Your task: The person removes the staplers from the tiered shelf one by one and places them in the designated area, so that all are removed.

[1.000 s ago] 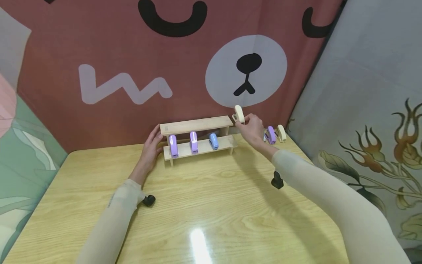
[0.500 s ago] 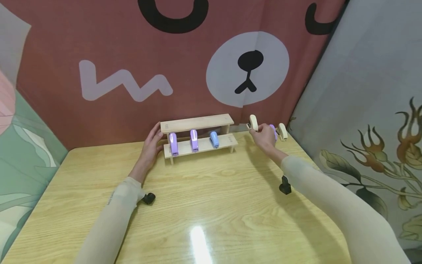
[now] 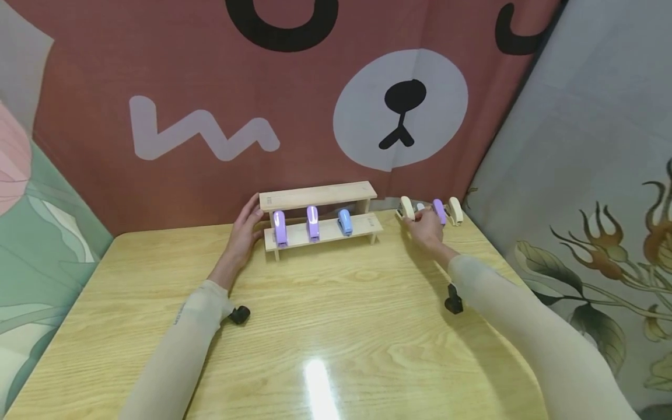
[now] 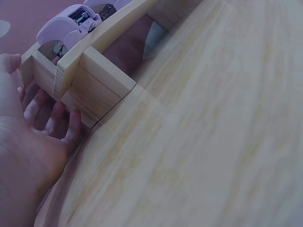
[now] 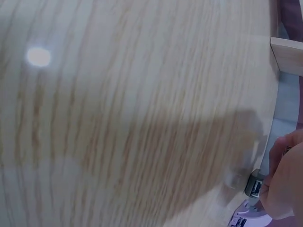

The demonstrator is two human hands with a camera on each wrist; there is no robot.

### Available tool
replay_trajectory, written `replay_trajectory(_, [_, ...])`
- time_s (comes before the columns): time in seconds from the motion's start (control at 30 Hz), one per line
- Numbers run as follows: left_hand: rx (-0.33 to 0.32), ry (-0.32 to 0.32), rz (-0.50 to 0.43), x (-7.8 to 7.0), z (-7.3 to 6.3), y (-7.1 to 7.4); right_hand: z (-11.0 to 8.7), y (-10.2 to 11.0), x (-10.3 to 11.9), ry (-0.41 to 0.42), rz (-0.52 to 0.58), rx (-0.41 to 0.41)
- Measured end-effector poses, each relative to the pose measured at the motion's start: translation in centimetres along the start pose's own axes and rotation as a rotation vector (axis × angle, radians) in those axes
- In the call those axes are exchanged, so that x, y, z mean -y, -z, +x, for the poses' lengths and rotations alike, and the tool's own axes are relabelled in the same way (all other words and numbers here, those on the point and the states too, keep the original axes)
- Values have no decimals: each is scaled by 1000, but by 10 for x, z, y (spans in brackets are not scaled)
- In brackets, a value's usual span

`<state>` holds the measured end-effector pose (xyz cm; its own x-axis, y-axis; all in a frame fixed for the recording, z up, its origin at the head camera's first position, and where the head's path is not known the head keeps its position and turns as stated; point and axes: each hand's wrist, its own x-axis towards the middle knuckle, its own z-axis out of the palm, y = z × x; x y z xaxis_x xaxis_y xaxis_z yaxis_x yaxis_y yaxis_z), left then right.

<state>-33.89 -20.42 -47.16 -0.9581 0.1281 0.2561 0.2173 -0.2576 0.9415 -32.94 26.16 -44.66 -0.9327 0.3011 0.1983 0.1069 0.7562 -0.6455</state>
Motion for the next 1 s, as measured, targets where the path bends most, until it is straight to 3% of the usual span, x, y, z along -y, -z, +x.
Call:
replay_trajectory(0.27, [-16,-2,-2,0,0,-1,3,-7,-1,-14,-76,7])
replay_trajectory(0.77, [-23,15,-20,2,1,1,1,-16,2,-10,-72,58])
replay_trajectory(1.0, [-6,29,-12,-5,0,-1,2,-19,-1,-18,-86,50])
